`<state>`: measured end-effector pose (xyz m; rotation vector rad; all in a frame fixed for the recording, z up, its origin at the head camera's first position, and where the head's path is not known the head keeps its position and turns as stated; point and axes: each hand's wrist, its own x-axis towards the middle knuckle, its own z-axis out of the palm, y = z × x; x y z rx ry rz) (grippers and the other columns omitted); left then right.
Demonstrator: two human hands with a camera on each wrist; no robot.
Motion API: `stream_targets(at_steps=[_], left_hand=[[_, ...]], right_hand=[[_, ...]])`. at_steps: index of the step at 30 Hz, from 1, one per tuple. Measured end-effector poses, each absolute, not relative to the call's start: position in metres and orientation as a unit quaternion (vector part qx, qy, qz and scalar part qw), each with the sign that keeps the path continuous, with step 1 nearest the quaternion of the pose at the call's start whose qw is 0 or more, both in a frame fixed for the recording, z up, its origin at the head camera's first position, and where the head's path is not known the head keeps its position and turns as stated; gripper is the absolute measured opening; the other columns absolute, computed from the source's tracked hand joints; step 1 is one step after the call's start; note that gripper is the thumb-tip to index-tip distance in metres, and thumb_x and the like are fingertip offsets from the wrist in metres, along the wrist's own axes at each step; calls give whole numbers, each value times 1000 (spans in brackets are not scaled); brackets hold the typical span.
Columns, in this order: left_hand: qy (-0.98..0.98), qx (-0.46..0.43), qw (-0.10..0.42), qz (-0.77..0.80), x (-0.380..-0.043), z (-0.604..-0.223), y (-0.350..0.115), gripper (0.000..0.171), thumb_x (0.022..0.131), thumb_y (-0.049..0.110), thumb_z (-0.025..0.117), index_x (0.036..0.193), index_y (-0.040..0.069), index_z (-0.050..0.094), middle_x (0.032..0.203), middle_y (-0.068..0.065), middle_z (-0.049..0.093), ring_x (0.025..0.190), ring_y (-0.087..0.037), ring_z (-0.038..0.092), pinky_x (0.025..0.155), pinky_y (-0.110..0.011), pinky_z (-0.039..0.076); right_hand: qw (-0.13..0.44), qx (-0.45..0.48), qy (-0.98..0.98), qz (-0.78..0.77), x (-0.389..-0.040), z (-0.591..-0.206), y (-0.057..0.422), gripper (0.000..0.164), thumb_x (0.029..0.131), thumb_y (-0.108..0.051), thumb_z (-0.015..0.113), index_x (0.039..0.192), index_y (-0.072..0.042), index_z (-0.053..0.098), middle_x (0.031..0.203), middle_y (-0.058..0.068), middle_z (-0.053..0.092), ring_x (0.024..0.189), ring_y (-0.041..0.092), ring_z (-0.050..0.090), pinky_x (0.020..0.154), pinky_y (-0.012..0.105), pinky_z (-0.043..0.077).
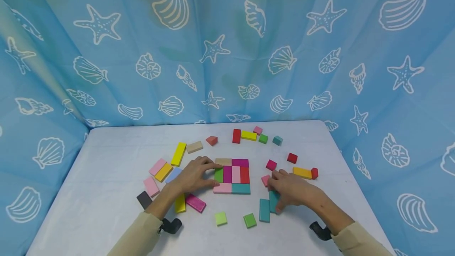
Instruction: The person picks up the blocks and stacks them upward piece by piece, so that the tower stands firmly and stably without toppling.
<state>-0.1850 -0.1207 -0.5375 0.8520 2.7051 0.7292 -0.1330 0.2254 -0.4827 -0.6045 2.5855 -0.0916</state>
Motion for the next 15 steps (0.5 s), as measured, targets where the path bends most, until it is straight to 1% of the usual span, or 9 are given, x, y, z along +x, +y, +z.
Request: stream_targets(at_steps=[5,7,11,15], left_hand=[[918,289,106,249,-185,-539,-121,62,83,54,76,140,39,58,134,0,56,128,-21,48,107,-50,44],[918,289,106,251,-185,-539,-121,62,83,55,76,140,39,58,134,0,56,128,-21,48,107,-50,44],[918,287,106,252,-185,-540,-121,61,84,55,76,140,39,58,134,0,56,128,-21,47,107,-50,43],[918,288,107,251,-185,-540,-122,62,84,55,75,141,39,58,134,1,56,128,-21,47,107,-49,44]], right_hand=[[258,-222,938,-61,-132,-483,223,63,62,-37,96,112,-29,59,109,-11,56,110,13,50,85,32,56],[272,-215,934,-84,-132,-482,222,61,63,-34,96,110,-30,57,106,-12,56,106,11,51,84,30,56],[308,-199,919,-148,-133,-482,222,55,69,-27,94,107,-30,55,94,-13,57,92,8,55,75,24,56],[324,-219,895,-214,-139,-482,226,45,76,-21,89,107,-28,57,91,-11,59,87,9,57,73,22,54]])
